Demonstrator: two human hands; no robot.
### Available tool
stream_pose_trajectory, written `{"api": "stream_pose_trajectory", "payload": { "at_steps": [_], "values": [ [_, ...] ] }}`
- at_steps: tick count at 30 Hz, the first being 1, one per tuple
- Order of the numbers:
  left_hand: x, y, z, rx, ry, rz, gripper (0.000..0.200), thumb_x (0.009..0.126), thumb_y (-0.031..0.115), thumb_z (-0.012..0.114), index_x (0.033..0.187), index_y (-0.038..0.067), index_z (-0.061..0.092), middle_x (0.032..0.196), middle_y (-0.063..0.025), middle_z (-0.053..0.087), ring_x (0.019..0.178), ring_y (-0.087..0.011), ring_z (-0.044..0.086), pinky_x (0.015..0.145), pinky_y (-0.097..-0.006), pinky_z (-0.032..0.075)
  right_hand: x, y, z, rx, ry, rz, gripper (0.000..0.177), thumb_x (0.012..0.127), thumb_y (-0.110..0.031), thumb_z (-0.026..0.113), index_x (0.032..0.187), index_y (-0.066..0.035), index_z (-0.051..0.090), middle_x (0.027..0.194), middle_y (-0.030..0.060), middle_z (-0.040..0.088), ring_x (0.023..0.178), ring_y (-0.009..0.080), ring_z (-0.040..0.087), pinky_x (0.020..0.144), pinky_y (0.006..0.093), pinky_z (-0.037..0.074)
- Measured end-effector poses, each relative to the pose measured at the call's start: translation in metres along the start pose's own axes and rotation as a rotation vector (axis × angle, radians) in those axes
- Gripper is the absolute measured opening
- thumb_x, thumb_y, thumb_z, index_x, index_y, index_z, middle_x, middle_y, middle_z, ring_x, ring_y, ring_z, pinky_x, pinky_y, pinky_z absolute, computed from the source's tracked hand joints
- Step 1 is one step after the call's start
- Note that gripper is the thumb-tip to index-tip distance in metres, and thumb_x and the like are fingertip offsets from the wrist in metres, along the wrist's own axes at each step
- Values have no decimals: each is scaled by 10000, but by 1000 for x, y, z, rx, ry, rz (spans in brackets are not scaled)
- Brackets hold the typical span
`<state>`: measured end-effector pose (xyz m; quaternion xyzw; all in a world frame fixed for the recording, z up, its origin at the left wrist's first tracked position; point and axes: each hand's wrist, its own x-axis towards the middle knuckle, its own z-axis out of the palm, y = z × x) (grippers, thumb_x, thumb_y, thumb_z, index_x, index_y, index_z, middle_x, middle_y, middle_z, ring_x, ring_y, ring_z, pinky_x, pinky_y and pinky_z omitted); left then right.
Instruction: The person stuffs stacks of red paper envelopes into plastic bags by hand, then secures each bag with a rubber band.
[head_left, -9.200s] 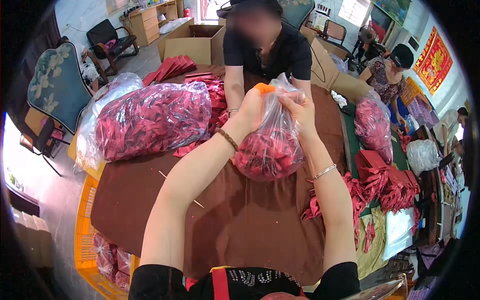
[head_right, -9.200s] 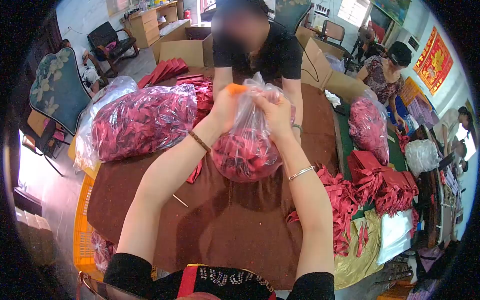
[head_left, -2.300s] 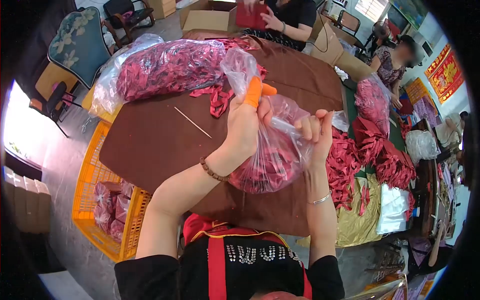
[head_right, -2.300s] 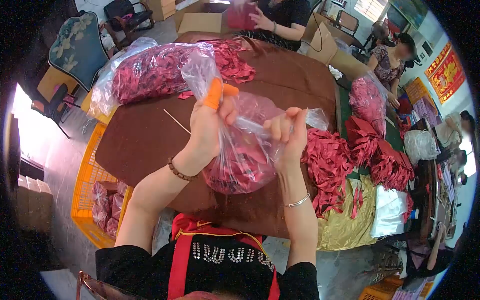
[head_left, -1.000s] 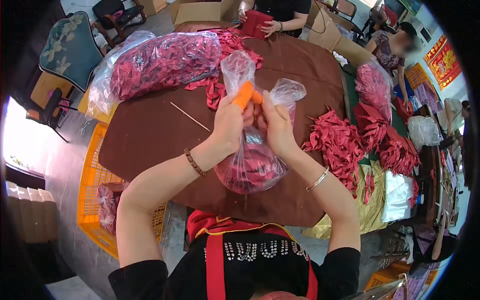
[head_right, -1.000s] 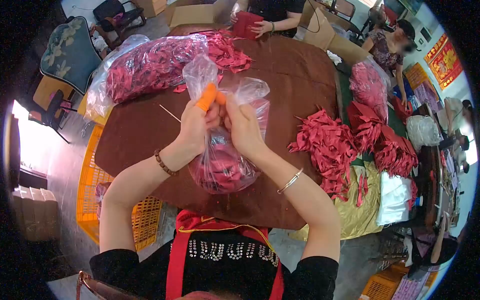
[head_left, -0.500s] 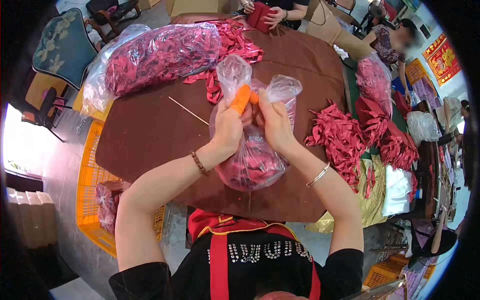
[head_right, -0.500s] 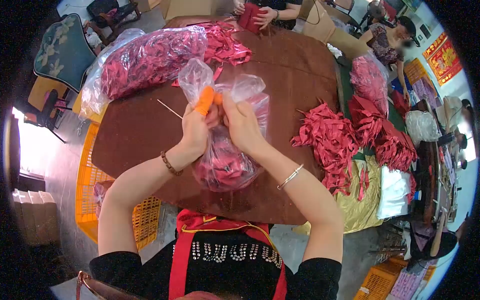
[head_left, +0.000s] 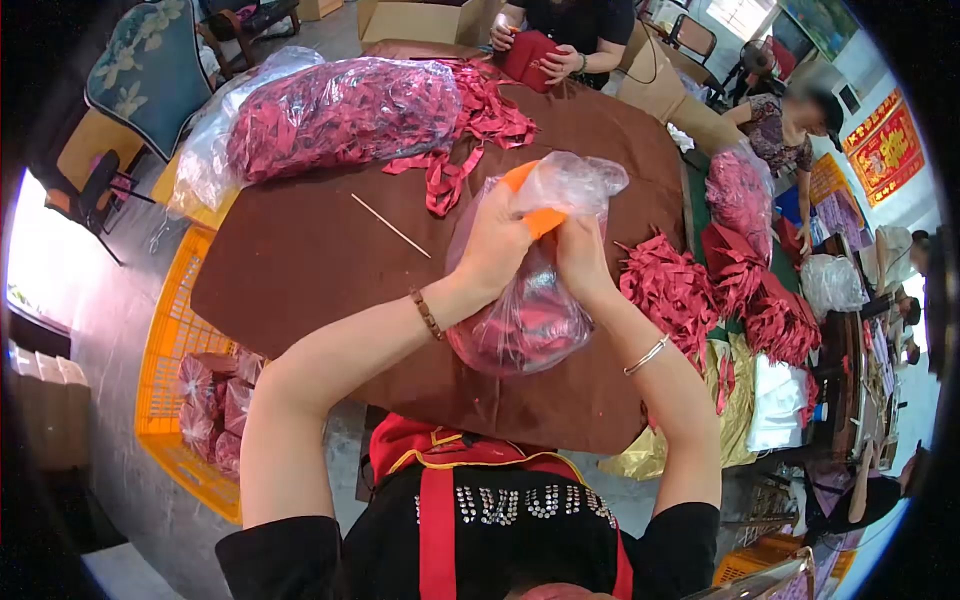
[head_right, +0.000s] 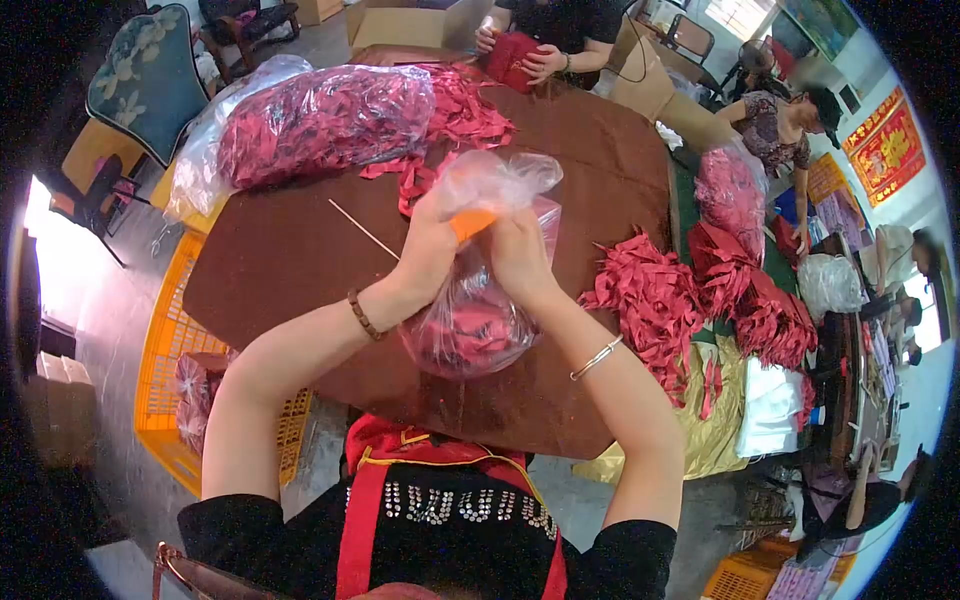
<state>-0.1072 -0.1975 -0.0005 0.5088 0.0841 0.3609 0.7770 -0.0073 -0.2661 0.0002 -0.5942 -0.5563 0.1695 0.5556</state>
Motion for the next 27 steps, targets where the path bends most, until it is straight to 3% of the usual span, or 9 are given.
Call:
{"api": "stream_pose_trajectory", "payload": {
  "at_steps": [3, 9, 10, 17, 19, 20, 21, 24, 27],
  "values": [
    [6, 3, 5, 64, -6, 66, 311, 774, 51, 551, 1076, -2, 506, 935, -38, 574, 846, -116, 537, 775, -240, 409, 4, -13, 1, 87, -10, 234, 240, 796, -115, 393, 891, 28, 560, 795, 149, 611, 753, 223, 584, 668, 315, 435],
    [7, 7, 4, 108, -29, 151, 261, 783, 57, 566, 1033, -9, 529, 900, -40, 587, 826, -96, 546, 734, -233, 431, 16, -25, -9, -262, -146, 171, 255, 801, -112, 384, 927, 44, 542, 849, 240, 590, 871, 341, 578, 726, 385, 436],
    [7, 9, 6, 0, -11, 102, 236, 792, 59, 564, 1017, -5, 538, 903, -34, 587, 820, -91, 547, 711, -233, 438, 18, -24, -10, -300, -157, 170, 242, 800, -59, 358, 897, 69, 539, 778, 135, 584, 747, 195, 559, 672, 304, 428],
    [8, 17, 14, -138, 62, -9, 118, 806, 53, 559, 922, 33, 566, 779, 6, 560, 607, -44, 489, 513, -190, 381, 16, -43, -28, -272, -259, 120, 210, 835, -98, 414, 928, 57, 521, 684, 93, 526, 653, 129, 492, 616, 269, 408],
    [10, 17, 14, -161, 114, 22, 101, 811, 65, 556, 908, 40, 568, 731, 21, 541, 539, -27, 446, 461, -178, 333, 12, -43, -29, 172, -135, 169, 210, 828, -106, 484, 981, 37, 504, 699, 71, 507, 625, 113, 457, 607, 259, 404],
    [14, 16, 7, -204, 50, 59, 97, 818, 84, 552, 902, 40, 569, 700, 29, 521, 511, -19, 406, 443, -176, 294, 12, -53, -38, 103, -209, 278, 243, 786, -88, 505, 1019, -19, 500, 898, 152, 565, 758, 320, 553, 673, 338, 444],
    [17, 14, 2, -244, -11, 95, 98, 824, 103, 547, 896, 41, 570, 669, 37, 500, 482, -11, 367, 426, -174, 255, 8, -55, -37, 103, -210, 275, 243, 786, -88, 505, 1019, -19, 500, 898, 152, 565, 758, 320, 553, 673, 338, 444],
    [15, 16, 2, -287, -17, 80, 107, 834, 132, 540, 869, 35, 569, 625, 40, 467, 477, -17, 346, 426, -177, 249, 2, -59, -34, -397, -158, -118, 342, 703, -91, 605, 1031, -62, 516, 866, 93, 563, 754, 288, 526, 721, 329, 420],
    [14, 19, -4, -282, -51, 100, 106, 838, 133, 538, 850, 32, 566, 601, 47, 439, 473, -21, 334, 425, -181, 245, 8, -64, -48, -1039, -106, -505, 499, 656, -201, 655, 1121, -81, 518, 1093, 90, 513, 1052, 290, 410, 887, 429, 280]
  ]
}}
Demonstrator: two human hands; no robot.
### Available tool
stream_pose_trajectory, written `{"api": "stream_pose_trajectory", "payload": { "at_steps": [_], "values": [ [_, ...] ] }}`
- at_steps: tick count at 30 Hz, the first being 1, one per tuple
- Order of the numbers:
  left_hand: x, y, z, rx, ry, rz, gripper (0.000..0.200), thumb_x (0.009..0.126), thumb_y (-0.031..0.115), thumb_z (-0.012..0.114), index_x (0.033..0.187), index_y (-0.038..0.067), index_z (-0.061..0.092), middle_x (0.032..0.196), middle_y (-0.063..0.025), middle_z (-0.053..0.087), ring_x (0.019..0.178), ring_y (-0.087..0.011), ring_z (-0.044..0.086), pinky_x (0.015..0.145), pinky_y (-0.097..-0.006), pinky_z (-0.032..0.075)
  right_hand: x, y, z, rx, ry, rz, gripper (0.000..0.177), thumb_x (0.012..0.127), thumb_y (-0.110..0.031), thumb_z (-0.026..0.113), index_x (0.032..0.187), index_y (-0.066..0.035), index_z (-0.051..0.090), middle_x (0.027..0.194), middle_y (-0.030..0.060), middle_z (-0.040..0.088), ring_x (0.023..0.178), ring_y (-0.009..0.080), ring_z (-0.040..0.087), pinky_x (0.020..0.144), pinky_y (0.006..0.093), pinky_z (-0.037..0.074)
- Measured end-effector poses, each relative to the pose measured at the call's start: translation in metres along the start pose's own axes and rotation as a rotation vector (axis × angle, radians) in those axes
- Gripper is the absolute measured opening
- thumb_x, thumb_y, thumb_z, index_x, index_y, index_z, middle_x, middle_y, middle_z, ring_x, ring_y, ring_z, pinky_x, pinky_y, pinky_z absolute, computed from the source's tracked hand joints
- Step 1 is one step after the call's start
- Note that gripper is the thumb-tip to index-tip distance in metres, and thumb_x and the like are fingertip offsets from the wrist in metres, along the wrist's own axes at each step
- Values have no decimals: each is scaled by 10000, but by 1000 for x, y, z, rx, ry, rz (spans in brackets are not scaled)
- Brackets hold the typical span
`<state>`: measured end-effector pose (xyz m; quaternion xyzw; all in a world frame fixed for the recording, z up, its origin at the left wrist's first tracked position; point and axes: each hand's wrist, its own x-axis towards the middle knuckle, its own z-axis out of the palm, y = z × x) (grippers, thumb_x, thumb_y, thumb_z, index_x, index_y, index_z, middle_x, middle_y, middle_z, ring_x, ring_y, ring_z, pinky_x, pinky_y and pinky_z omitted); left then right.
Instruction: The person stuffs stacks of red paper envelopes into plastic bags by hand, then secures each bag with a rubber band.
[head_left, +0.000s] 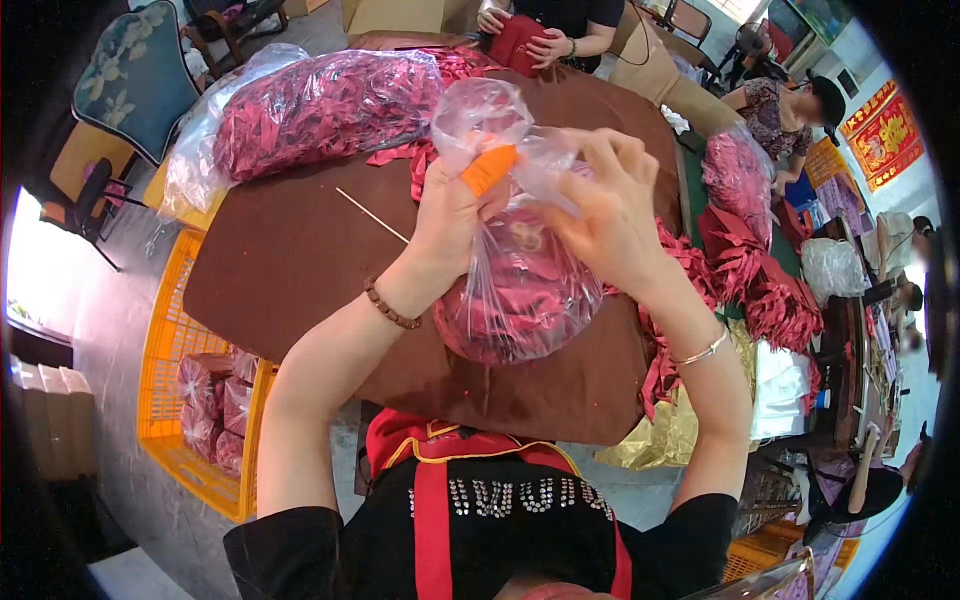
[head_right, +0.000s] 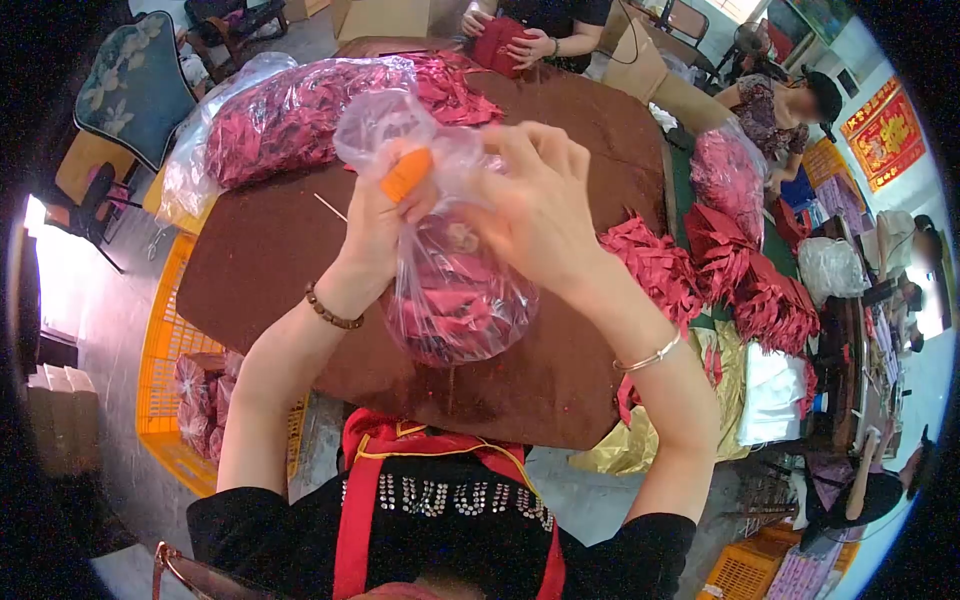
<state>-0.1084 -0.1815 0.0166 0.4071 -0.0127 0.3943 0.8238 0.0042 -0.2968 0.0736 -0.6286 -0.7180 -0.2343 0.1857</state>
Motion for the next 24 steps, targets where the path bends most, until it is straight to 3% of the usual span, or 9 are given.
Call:
{"api": "stream_pose_trajectory", "payload": {
  "at_steps": [1, 4, 6, 8, 9, 14, 17, 20, 24],
  "values": [
    [-1, 1, -1, -37, -17, 21, 108, 841, 134, 536, 842, 30, 565, 589, 51, 424, 471, -24, 329, 425, -183, 244, 1, 4, 3, 153, -80, 7, 488, 710, -273, 620, 1142, -79, 502, 1185, 106, 459, 1166, 302, 304, 943, 476, 202],
    [-3, 1, 7, 15, 82, 12, 118, 844, 138, 536, 839, 25, 565, 569, 56, 401, 473, -22, 328, 424, -187, 250, -9, 11, 39, 138, -39, 72, 411, 751, -365, 575, 1093, -139, 545, 1243, 102, 399, 1158, 342, 317, 934, 551, 186],
    [-2, 4, 8, 58, 89, 27, 154, 854, 170, 524, 849, 20, 561, 554, 56, 379, 472, -25, 323, 432, -184, 257, -3, 8, 35, 85, -134, 1, 360, 815, -339, 510, 1098, -121, 546, 1221, 110, 440, 1189, 334, 303, 981, 503, 191],
    [-2, 6, 7, 102, 90, 27, 191, 865, 202, 512, 860, 16, 557, 540, 57, 356, 470, -29, 318, 440, -181, 263, -2, 7, 38, 782, -253, 301, 331, 845, -274, 460, 1137, -133, 525, 1116, 122, 520, 1155, 338, 367, 978, 408, 269],
    [1, 7, 5, 31, 56, 26, 252, 880, 255, 472, 882, 11, 536, 529, 54, 320, 472, -38, 300, 451, -173, 263, 0, 4, 29, 864, -261, 311, 320, 891, -241, 389, 1119, -68, 530, 1057, 131, 563, 1095, 302, 453, 946, 339, 330],
    [2, 5, -4, -201, 131, -108, 360, 882, 364, 440, 936, 19, 524, 509, 35, 269, 483, -69, 287, 471, -221, 259, 0, 2, 28, 1444, -275, 558, 443, 932, -309, 308, 1056, 55, 529, 1141, 154, 518, 1076, 197, 473, 939, 322, 341],
    [10, 3, -1, -186, 250, -36, 335, 876, 341, 466, 933, 18, 535, 516, 29, 290, 483, -80, 300, 474, -224, 263, 6, 0, 30, 1925, 82, 840, 440, 921, -385, 319, 775, -30, 534, 993, 159, 591, 973, 242, 540, 901, 370, 377],
    [5, 3, 3, 25, 358, -80, 293, 879, 284, 475, 962, 9, 528, 541, 27, 325, 490, -81, 330, 485, -218, 299, 9, -6, 32, 1687, -97, 823, 408, 920, -381, 328, 679, -70, 435, 935, 164, 605, 921, 229, 555, 868, 359, 394],
    [3, 1, 8, 248, 344, -172, 230, 880, 180, 438, 1024, 15, 510, 653, 16, 450, 537, -81, 432, 561, -205, 398, 16, -14, 41, 1618, 1, 952, 404, 915, -390, 348, 655, -86, 401, 710, 88, 559, 734, 194, 537, 750, 324, 417]
  ]
}}
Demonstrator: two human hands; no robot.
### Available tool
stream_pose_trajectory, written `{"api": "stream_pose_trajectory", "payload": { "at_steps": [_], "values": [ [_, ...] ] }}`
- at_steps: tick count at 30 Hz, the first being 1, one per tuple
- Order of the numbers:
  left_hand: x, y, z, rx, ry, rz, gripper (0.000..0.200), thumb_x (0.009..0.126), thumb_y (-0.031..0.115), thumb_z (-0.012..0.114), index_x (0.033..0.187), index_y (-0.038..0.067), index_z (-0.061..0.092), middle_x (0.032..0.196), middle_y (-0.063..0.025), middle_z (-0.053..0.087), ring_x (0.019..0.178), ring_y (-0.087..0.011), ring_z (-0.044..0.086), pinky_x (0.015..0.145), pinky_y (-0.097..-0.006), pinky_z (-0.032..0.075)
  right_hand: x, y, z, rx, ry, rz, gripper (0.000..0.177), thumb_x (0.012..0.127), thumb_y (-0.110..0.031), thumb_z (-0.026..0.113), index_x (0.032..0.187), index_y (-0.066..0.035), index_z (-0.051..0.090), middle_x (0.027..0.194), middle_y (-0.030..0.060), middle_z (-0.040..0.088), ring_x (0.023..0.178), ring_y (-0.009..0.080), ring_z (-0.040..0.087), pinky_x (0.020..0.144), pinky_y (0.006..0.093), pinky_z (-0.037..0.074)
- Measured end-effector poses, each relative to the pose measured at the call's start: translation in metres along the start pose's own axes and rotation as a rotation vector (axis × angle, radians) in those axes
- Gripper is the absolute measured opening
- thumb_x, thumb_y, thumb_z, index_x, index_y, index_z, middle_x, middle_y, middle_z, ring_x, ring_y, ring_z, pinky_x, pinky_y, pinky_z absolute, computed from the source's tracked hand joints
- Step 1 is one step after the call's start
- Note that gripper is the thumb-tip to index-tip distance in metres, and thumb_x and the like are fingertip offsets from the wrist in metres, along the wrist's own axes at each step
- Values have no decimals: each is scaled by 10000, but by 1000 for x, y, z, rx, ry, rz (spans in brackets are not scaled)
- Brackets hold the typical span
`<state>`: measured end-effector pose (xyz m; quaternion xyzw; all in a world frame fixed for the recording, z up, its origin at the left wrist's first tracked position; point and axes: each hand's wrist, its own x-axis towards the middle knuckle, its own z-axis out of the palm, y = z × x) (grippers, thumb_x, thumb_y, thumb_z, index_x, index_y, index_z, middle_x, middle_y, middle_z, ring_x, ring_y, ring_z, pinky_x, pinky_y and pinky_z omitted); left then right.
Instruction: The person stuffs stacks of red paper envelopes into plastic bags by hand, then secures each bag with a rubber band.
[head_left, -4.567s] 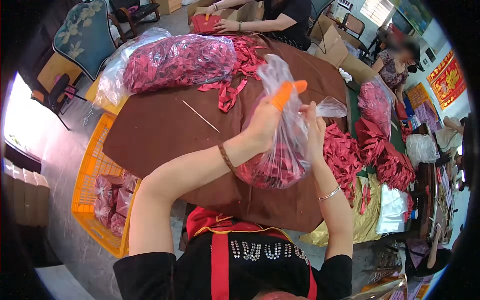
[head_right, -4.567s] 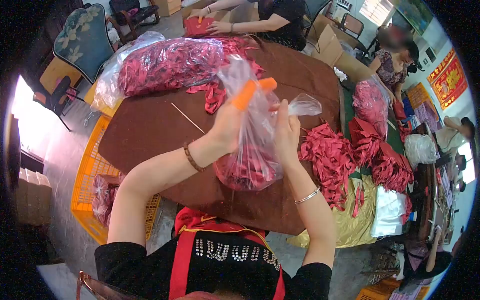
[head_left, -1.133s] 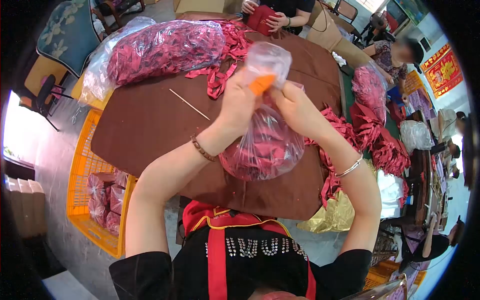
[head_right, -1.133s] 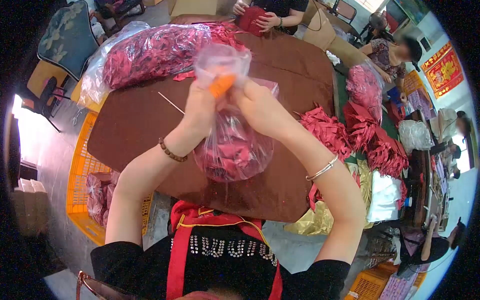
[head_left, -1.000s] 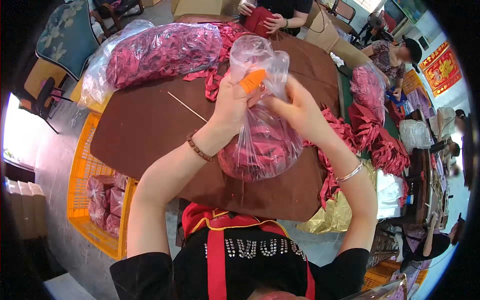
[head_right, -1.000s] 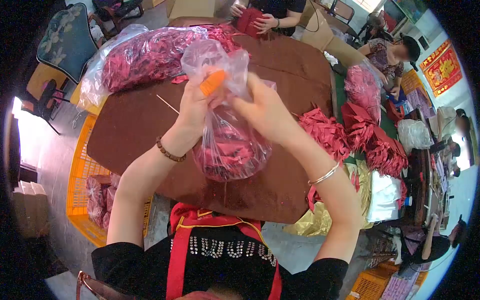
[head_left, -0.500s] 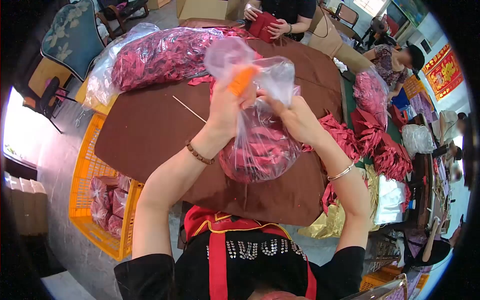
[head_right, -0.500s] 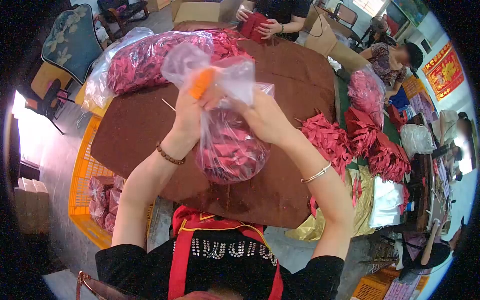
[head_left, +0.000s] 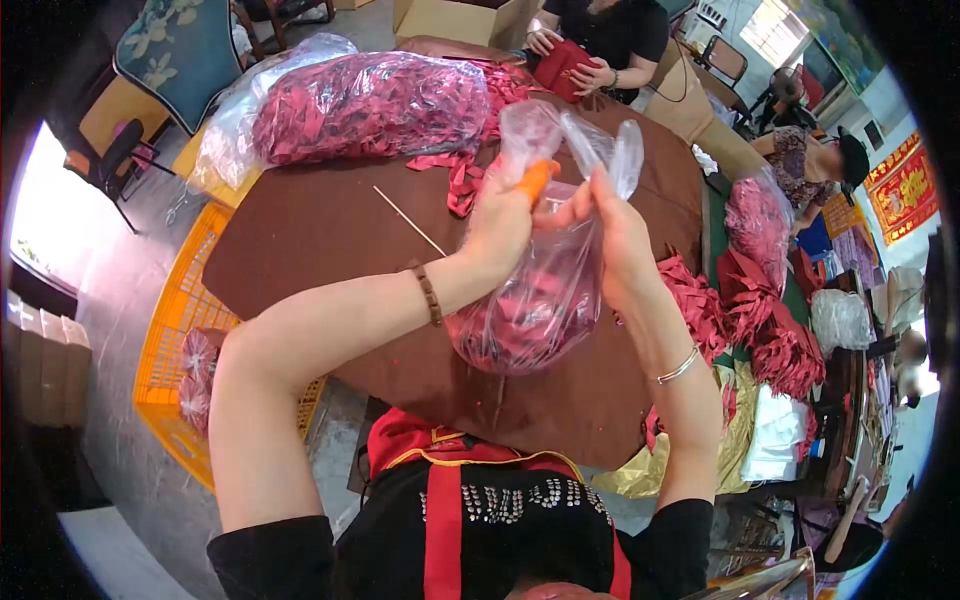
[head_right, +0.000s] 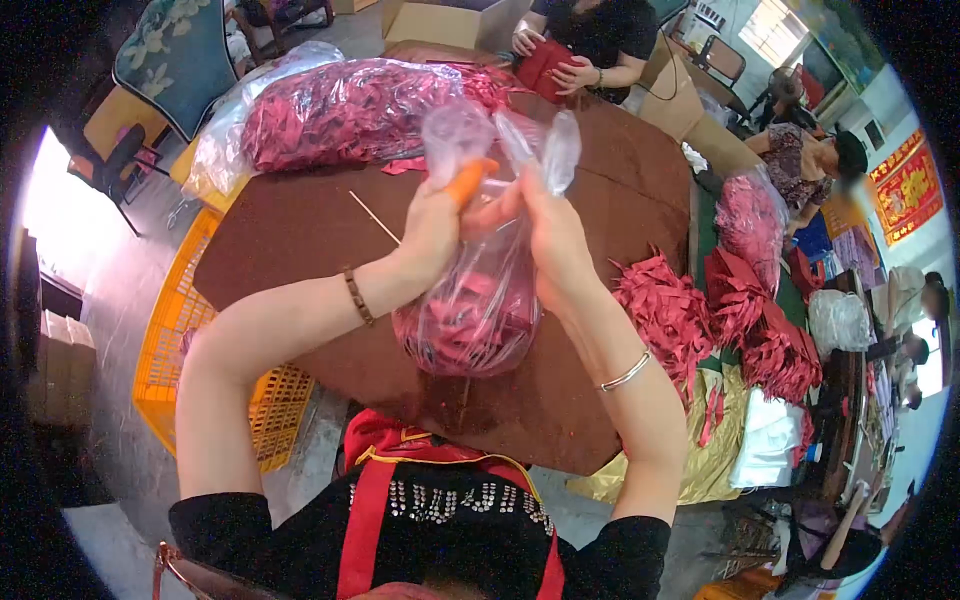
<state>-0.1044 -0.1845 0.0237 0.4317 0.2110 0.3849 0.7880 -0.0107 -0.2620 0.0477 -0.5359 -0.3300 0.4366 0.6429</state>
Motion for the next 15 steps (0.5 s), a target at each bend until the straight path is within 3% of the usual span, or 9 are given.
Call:
{"api": "stream_pose_trajectory", "payload": {
  "at_steps": [2, 5, 8, 10, 11, 12, 14, 15],
  "values": [
    [-7, -4, 4, -81, -6, -40, 226, 863, 68, 363, 1037, 14, 496, 836, -28, 531, 645, -104, 524, 622, -227, 435, 4, 9, -2, 46, 4, -15, 400, 916, -385, 348, 649, -91, 390, 662, 65, 511, 699, 188, 518, 724, 316, 414],
    [-7, -18, 6, 41, -35, -28, 231, 860, 43, 350, 1049, 5, 479, 842, -34, 531, 699, -102, 518, 640, -231, 434, 1, 19, -8, 191, 7, -46, 395, 918, -378, 345, 640, -99, 367, 603, 34, 440, 655, 182, 491, 689, 304, 410],
    [1, -41, 7, -170, -185, -16, 221, 867, 42, 352, 1049, 4, 471, 842, -39, 531, 737, -99, 508, 653, -221, 423, -4, 25, -16, 389, 46, -74, 389, 923, -365, 337, 630, -109, 329, 572, 7, 352, 578, 154, 417, 658, 279, 398],
    [-4, -39, 9, -182, -273, -78, 199, 877, 60, 356, 1026, 9, 478, 845, -46, 530, 730, -98, 499, 661, -213, 407, -6, 35, -27, 598, -97, -228, 390, 925, -364, 333, 640, -98, 314, 575, 14, 310, 551, 151, 361, 581, 263, 344],
    [-11, -27, 14, -148, -245, -36, 188, 882, 77, 364, 1015, 22, 485, 763, -21, 512, 644, -78, 471, 568, -201, 378, -6, 37, -30, 560, -82, -286, 394, 927, -368, 318, 639, -100, 308, 576, 17, 306, 539, 149, 332, 545, 274, 318],
    [-11, -28, 12, -145, -235, -27, 188, 882, 77, 364, 1015, 22, 485, 763, -21, 512, 644, -78, 471, 568, -201, 378, -7, 37, -29, 563, -95, -282, 394, 927, -368, 318, 639, -100, 308, 576, 17, 306, 539, 149, 332, 545, 274, 318],
    [-8, -33, 11, -94, -184, -48, 232, 904, 170, 398, 1048, 56, 539, 565, 56, 393, 490, -40, 347, 457, -190, 277, -13, 34, -25, 543, -97, -344, 387, 936, -348, 293, 625, -119, 288, 565, -5, 270, 524, 123, 298, 646, 265, 382],
    [-7, -32, 11, -139, -208, -55, 216, 899, 165, 405, 1029, 59, 541, 556, 46, 379, 485, -44, 333, 453, -196, 270, -19, 26, -11, 644, -69, -306, 385, 936, -357, 284, 637, -117, 320, 575, -5, 314, 523, 127, 325, 639, 283, 387]
  ]
}}
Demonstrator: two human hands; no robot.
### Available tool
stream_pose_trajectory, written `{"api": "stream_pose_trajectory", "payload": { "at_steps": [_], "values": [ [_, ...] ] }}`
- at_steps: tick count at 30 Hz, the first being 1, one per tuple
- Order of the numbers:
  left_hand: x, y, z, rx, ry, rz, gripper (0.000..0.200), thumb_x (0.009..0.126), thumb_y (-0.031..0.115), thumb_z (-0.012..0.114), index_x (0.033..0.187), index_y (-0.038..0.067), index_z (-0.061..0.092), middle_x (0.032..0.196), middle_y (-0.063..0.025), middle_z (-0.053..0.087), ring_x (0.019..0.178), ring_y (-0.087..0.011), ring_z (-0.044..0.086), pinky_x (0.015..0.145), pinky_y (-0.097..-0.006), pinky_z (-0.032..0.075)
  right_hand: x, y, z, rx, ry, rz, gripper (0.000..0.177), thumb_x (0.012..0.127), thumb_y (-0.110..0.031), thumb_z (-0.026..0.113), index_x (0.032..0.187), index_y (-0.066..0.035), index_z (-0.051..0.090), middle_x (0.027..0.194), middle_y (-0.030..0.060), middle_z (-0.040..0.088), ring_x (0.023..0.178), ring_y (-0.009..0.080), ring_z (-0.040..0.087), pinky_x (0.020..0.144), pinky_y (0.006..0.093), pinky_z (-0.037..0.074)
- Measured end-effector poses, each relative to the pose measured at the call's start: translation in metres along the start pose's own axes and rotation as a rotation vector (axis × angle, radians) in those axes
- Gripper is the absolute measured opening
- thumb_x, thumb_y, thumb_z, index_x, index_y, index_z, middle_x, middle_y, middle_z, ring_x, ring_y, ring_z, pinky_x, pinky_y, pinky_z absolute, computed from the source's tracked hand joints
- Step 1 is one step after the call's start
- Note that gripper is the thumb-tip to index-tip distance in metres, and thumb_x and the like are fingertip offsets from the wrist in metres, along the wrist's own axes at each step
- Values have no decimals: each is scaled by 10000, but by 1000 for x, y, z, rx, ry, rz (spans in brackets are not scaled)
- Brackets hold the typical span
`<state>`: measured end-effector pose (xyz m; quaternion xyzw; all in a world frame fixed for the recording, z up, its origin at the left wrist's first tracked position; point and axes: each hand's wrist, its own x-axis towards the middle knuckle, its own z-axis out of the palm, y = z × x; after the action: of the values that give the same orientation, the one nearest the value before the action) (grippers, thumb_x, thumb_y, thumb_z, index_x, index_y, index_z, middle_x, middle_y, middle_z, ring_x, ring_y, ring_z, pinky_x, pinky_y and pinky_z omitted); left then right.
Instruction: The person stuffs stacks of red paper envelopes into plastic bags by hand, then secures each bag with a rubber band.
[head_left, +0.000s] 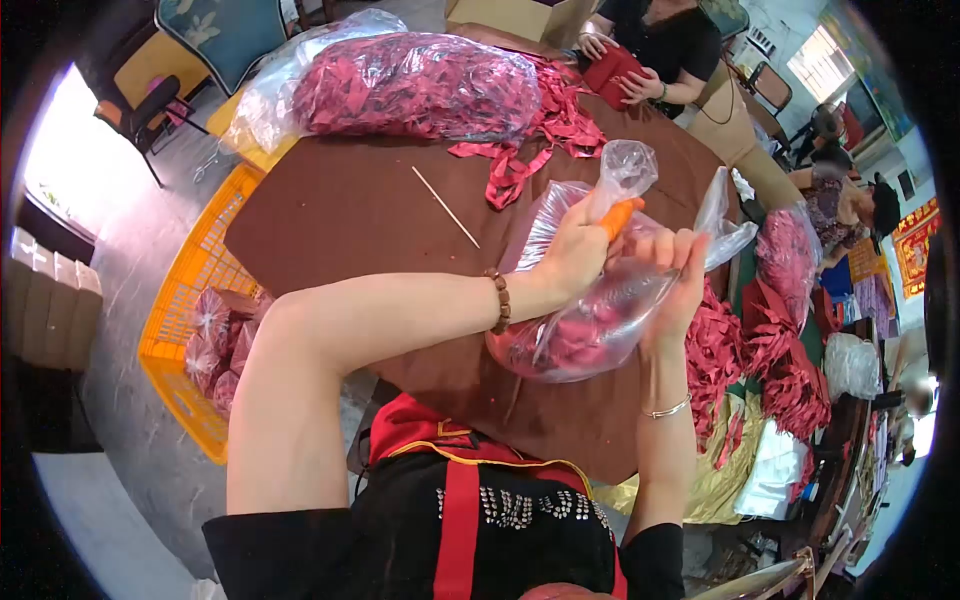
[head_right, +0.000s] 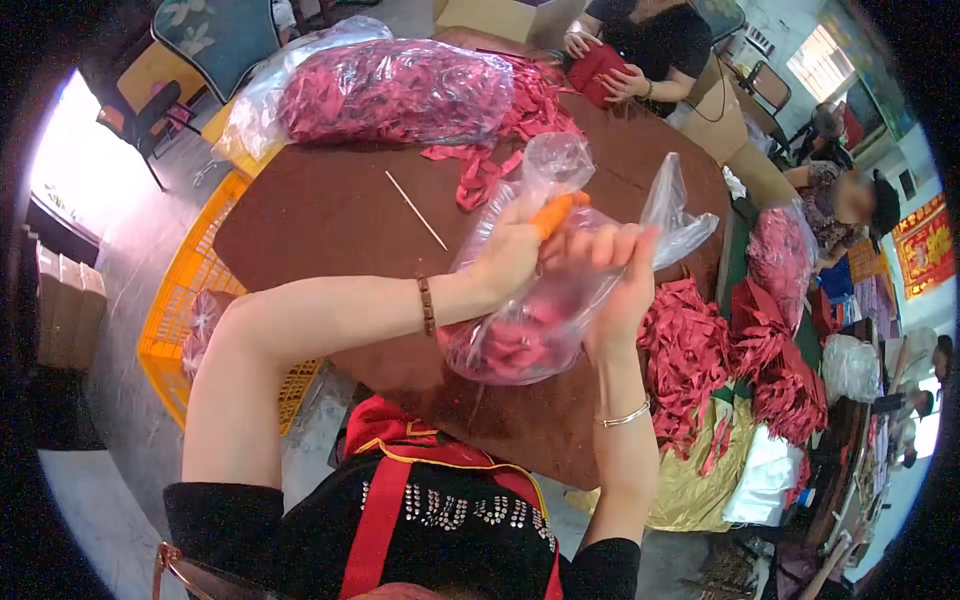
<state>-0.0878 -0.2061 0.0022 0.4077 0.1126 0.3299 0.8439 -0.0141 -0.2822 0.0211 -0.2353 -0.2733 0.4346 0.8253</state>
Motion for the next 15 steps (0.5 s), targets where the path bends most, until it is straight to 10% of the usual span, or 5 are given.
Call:
{"api": "stream_pose_trajectory", "payload": {
  "at_steps": [4, 10, 15],
  "values": [
    [5, -2, -2, -61, -9, 5, 226, 899, 192, 421, 1044, 60, 532, 553, 34, 385, 493, -52, 341, 465, -204, 284, 0, 0, 7, -156, 263, -30, 386, 934, -370, 277, 658, -114, 361, 553, -12, 345, 544, 133, 370, 631, 311, 399],
    [7, 12, -3, -4, 0, 22, 249, 884, 217, 460, 1032, 26, 517, 596, 0, 465, 571, -94, 453, 551, -233, 373, 12, -8, -25, -135, -196, 55, 382, 928, -383, 292, 688, -106, 399, 523, -6, 387, 442, 97, 336, 498, 236, 328],
    [12, 11, 2, -288, 20, 5, 256, 834, 130, 503, 1073, 39, 483, 734, -79, 559, 660, -150, 546, 604, -264, 442, 10, -4, -17, -706, 96, -69, 384, 939, -375, 267, 702, -112, 417, 465, -69, 239, 403, 40, 183, 429, 193, 192]
  ]
}}
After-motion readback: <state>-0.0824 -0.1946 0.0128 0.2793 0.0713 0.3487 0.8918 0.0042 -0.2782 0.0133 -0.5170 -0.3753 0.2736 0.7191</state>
